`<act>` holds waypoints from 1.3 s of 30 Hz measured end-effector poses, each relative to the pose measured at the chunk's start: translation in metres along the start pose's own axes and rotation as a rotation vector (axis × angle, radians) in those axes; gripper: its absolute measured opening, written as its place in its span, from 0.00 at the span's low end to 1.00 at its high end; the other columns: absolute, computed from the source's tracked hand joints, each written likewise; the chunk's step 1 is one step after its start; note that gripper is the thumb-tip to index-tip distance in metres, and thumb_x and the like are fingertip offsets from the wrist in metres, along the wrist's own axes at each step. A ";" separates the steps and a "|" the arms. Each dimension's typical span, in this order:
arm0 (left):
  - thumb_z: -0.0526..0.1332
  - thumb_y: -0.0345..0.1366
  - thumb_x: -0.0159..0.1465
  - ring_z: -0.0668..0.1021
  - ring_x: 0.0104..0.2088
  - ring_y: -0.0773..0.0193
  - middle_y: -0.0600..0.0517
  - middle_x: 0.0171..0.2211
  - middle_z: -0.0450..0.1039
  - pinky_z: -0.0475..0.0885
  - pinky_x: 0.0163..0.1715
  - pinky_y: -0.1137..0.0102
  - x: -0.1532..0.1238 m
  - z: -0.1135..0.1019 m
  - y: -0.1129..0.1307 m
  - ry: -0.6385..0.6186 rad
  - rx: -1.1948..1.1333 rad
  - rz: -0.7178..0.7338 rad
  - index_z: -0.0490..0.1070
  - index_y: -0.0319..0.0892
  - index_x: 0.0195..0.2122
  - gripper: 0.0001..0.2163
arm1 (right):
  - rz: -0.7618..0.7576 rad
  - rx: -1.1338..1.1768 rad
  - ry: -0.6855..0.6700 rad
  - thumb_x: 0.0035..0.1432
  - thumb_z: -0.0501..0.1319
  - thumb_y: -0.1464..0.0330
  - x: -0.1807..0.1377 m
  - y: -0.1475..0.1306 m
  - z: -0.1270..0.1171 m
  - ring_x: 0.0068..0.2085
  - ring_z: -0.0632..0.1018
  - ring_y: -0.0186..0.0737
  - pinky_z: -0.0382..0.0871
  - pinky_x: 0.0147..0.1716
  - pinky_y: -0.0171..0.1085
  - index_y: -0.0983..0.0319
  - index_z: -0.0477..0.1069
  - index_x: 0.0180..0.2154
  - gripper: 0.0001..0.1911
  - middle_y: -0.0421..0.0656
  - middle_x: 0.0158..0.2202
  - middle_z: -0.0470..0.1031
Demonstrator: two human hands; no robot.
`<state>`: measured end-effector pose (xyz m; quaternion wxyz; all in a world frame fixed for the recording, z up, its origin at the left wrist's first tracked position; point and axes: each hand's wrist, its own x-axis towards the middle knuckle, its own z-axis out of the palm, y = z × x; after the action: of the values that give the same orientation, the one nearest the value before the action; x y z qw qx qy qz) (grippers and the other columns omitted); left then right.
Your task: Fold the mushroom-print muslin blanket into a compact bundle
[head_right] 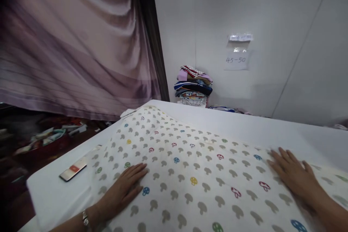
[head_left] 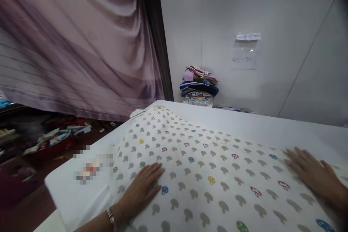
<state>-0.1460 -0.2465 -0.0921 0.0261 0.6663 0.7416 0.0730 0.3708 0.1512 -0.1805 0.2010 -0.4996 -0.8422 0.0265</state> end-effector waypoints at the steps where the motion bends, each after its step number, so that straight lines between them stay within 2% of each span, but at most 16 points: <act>1: 0.51 0.44 0.64 0.60 0.61 0.57 0.53 0.62 0.54 0.55 0.60 0.53 0.000 -0.001 0.000 0.000 -0.017 -0.009 0.56 0.54 0.60 0.22 | -0.010 -0.008 -0.041 0.54 0.51 0.53 0.001 -0.014 0.001 0.62 0.55 0.55 0.51 0.52 0.57 0.52 0.66 0.54 0.27 0.52 0.61 0.57; 4: 0.52 0.45 0.63 0.63 0.59 0.56 0.52 0.60 0.59 0.60 0.58 0.55 0.006 -0.009 -0.003 -0.022 -0.068 -0.018 0.62 0.54 0.56 0.20 | -0.035 -0.021 -0.169 0.59 0.44 0.55 0.011 -0.058 -0.006 0.63 0.54 0.51 0.50 0.57 0.55 0.56 0.63 0.56 0.27 0.49 0.61 0.58; 6: 0.52 0.46 0.63 0.68 0.55 0.57 0.52 0.56 0.65 0.65 0.54 0.59 0.019 -0.022 -0.006 -0.046 -0.095 -0.041 0.68 0.54 0.52 0.17 | -0.043 -0.009 -0.192 0.61 0.42 0.58 0.022 -0.085 -0.016 0.61 0.59 0.50 0.54 0.57 0.50 0.60 0.65 0.55 0.27 0.48 0.58 0.63; 8: 0.51 0.47 0.63 0.71 0.52 0.58 0.52 0.53 0.69 0.67 0.52 0.61 0.045 -0.035 -0.008 -0.031 -0.095 -0.049 0.70 0.51 0.49 0.17 | -0.030 -0.011 -0.220 0.61 0.43 0.61 0.035 -0.108 -0.026 0.56 0.67 0.48 0.59 0.55 0.44 0.63 0.67 0.52 0.25 0.48 0.55 0.67; 10: 0.50 0.46 0.64 0.70 0.52 0.58 0.51 0.52 0.69 0.65 0.53 0.61 0.084 -0.043 -0.007 0.018 -0.069 0.021 0.69 0.47 0.50 0.18 | -0.002 -0.025 -0.248 0.61 0.43 0.63 0.049 -0.127 -0.031 0.53 0.70 0.47 0.61 0.53 0.41 0.63 0.69 0.51 0.24 0.46 0.54 0.69; 12: 0.50 0.43 0.65 0.70 0.52 0.59 0.50 0.52 0.69 0.65 0.53 0.63 0.133 -0.042 -0.003 0.040 -0.064 0.110 0.68 0.44 0.50 0.17 | 0.019 -0.038 -0.275 0.62 0.44 0.65 0.062 -0.145 -0.031 0.53 0.70 0.46 0.61 0.53 0.39 0.63 0.68 0.52 0.22 0.46 0.54 0.69; 17: 0.49 0.33 0.64 0.70 0.51 0.62 0.49 0.50 0.70 0.64 0.53 0.67 0.256 -0.010 0.018 0.018 0.052 0.203 0.67 0.42 0.50 0.15 | 0.054 -0.099 -0.329 0.61 0.48 0.69 0.085 -0.171 -0.019 0.51 0.70 0.45 0.61 0.49 0.37 0.64 0.70 0.50 0.19 0.48 0.51 0.71; 20: 0.51 0.29 0.62 0.70 0.50 0.60 0.47 0.49 0.70 0.65 0.50 0.66 0.302 0.010 0.023 -0.010 0.089 0.229 0.68 0.41 0.49 0.15 | 0.031 -0.137 -0.334 0.60 0.50 0.70 0.093 -0.175 -0.016 0.47 0.71 0.45 0.61 0.45 0.36 0.63 0.73 0.45 0.16 0.49 0.47 0.72; 23: 0.53 0.26 0.60 0.70 0.49 0.59 0.47 0.46 0.71 0.65 0.48 0.66 0.323 0.019 0.021 -0.033 0.110 0.264 0.70 0.43 0.45 0.14 | -0.001 -0.147 -0.339 0.59 0.52 0.70 0.096 -0.175 -0.015 0.45 0.71 0.44 0.60 0.43 0.36 0.63 0.74 0.42 0.14 0.48 0.43 0.73; 27: 0.53 0.28 0.60 0.70 0.46 0.58 0.46 0.43 0.71 0.65 0.45 0.67 0.331 0.020 0.013 -0.018 0.132 0.258 0.72 0.42 0.40 0.11 | 0.047 -0.114 -0.336 0.58 0.53 0.69 0.098 -0.175 -0.015 0.42 0.71 0.42 0.60 0.41 0.34 0.62 0.74 0.38 0.12 0.46 0.41 0.73; 31: 0.51 0.30 0.62 0.70 0.45 0.59 0.46 0.40 0.70 0.65 0.43 0.67 0.338 0.016 0.014 0.033 0.124 0.184 0.71 0.41 0.39 0.10 | 0.116 -0.067 -0.310 0.59 0.52 0.67 0.101 -0.177 -0.016 0.39 0.73 0.40 0.60 0.37 0.33 0.61 0.74 0.36 0.12 0.44 0.39 0.75; 35: 0.51 0.30 0.62 0.70 0.45 0.58 0.47 0.40 0.71 0.64 0.44 0.65 0.353 0.017 0.021 0.059 0.119 0.104 0.71 0.40 0.39 0.10 | 0.198 -0.168 -0.256 0.60 0.50 0.67 0.108 -0.180 -0.014 0.38 0.73 0.41 0.60 0.36 0.35 0.61 0.73 0.36 0.13 0.44 0.38 0.76; 39: 0.52 0.28 0.61 0.71 0.44 0.58 0.45 0.41 0.71 0.64 0.43 0.65 0.360 0.027 0.027 0.045 0.114 0.073 0.71 0.39 0.39 0.10 | 0.172 -0.209 -0.267 0.61 0.49 0.68 0.112 -0.183 -0.009 0.40 0.73 0.43 0.60 0.35 0.36 0.63 0.72 0.35 0.13 0.47 0.39 0.75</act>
<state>-0.1561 0.1152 -0.0936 -0.0312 0.6914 0.7203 0.0462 0.1750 0.1533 -0.0923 0.0317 -0.5798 -0.8138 0.0221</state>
